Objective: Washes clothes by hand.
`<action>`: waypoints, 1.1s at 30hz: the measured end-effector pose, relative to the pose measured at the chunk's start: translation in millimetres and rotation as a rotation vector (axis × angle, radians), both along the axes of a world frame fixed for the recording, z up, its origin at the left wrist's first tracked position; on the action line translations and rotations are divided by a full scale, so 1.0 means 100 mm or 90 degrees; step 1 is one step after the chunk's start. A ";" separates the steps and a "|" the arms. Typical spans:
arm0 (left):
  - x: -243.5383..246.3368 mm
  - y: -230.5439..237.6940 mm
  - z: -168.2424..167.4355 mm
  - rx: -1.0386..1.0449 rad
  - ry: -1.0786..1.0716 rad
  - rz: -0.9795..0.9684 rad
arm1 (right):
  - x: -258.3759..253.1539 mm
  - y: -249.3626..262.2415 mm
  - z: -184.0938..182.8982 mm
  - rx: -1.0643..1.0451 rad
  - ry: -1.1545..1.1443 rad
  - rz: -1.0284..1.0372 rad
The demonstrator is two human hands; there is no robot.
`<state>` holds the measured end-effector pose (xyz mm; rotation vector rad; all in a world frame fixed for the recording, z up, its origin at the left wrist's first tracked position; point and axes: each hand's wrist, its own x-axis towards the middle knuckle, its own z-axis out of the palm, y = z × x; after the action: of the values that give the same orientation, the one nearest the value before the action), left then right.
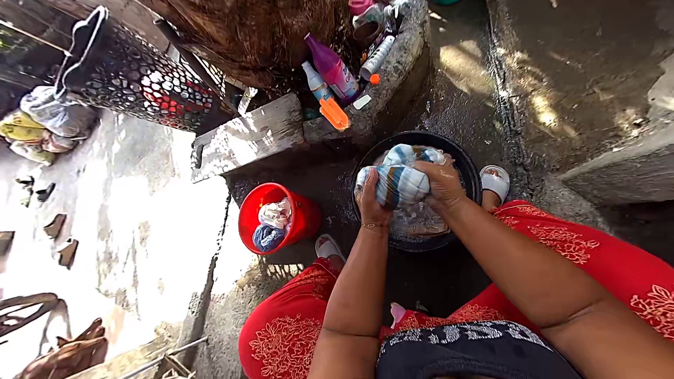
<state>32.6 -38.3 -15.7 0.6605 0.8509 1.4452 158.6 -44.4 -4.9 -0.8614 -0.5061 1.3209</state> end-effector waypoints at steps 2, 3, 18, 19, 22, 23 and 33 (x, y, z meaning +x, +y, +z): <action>0.05 -0.01 0.01 -0.102 -0.029 -0.010 | -0.01 0.01 -0.07 0.092 -0.172 -0.023; 0.05 0.00 0.00 -0.135 -0.033 -0.032 | -0.02 0.02 -0.09 0.131 -0.267 -0.032; -0.51 0.00 -0.09 -0.381 0.288 -0.189 | -0.19 -0.11 -0.49 0.326 -0.567 0.265; -0.63 0.00 -0.10 -0.343 0.345 -0.134 | -0.17 -0.07 -0.57 0.282 -0.577 0.310; -1.07 0.05 0.00 -0.202 0.481 0.064 | 0.03 0.07 -0.87 0.115 -0.663 0.397; -1.25 0.08 0.07 -0.157 0.537 0.137 | 0.15 0.13 -0.97 0.053 -0.705 0.407; -3.23 0.46 -0.32 -0.295 1.126 0.006 | 0.49 -0.34 -1.71 -0.414 -1.020 0.882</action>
<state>-290.6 8.2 -47.3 1.5251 2.3800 0.2643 208.0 -78.5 -176.3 -2.3156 -2.2963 1.7363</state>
